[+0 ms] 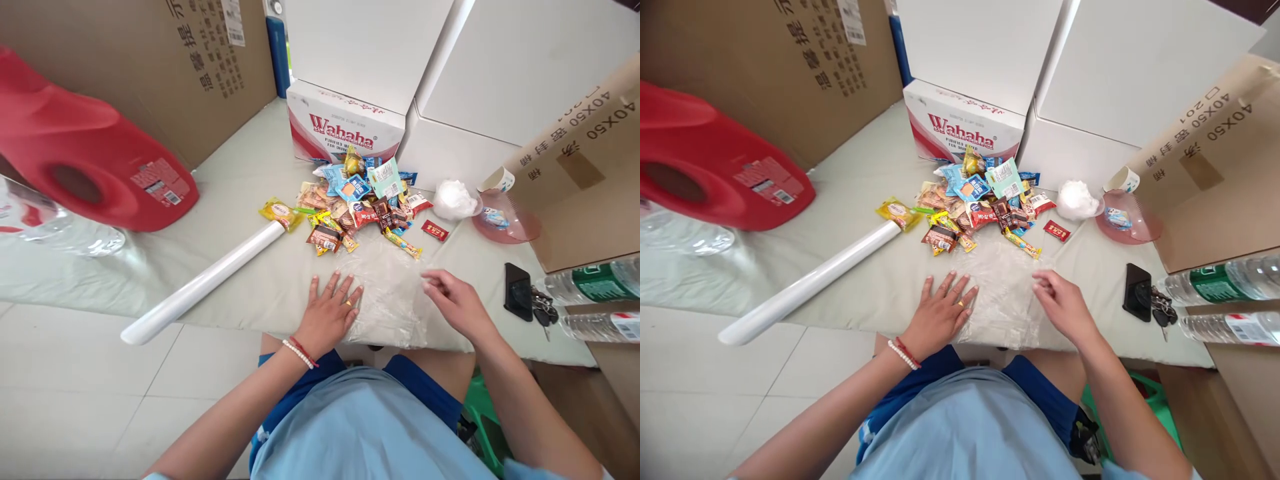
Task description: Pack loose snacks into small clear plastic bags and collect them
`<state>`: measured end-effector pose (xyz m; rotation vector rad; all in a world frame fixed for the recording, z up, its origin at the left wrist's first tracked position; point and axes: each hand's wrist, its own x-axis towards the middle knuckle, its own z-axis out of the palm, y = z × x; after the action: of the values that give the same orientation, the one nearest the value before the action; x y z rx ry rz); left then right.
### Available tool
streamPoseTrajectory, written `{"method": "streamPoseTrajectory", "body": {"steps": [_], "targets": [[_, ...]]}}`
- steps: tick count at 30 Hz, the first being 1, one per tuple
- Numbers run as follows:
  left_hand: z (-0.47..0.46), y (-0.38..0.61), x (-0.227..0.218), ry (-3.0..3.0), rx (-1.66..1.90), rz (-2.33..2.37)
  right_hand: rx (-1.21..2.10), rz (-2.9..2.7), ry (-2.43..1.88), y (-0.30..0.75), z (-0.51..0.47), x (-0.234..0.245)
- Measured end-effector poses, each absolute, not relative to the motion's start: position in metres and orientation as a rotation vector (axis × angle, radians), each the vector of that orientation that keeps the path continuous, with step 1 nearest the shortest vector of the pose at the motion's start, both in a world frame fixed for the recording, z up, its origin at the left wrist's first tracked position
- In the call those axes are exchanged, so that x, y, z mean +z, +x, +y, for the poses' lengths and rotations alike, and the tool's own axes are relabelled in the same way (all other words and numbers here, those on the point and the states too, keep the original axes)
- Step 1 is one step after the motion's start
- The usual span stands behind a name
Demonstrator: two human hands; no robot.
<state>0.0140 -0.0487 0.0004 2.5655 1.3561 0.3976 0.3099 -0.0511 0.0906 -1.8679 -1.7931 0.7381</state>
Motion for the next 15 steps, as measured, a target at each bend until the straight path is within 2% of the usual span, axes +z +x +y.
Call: {"method": "streamPoseTrajectory", "body": {"steps": [3,8,12,15], "targets": [[-0.05,0.015,0.0,2.552,0.42,1.355,0.599,-2.186,-1.624,0.231,0.011,0.099],[-0.05,0.015,0.0,2.542,0.414,1.381,0.4,-2.475,-1.706,0.124,0.077,0.087],[-0.05,0.015,-0.001,2.543,0.422,1.402,0.39,-2.48,-1.699,0.125,0.081,0.085],[-0.051,0.015,-0.002,2.546,0.447,1.412,0.455,-2.329,-1.498,0.167,0.064,0.095]]}}
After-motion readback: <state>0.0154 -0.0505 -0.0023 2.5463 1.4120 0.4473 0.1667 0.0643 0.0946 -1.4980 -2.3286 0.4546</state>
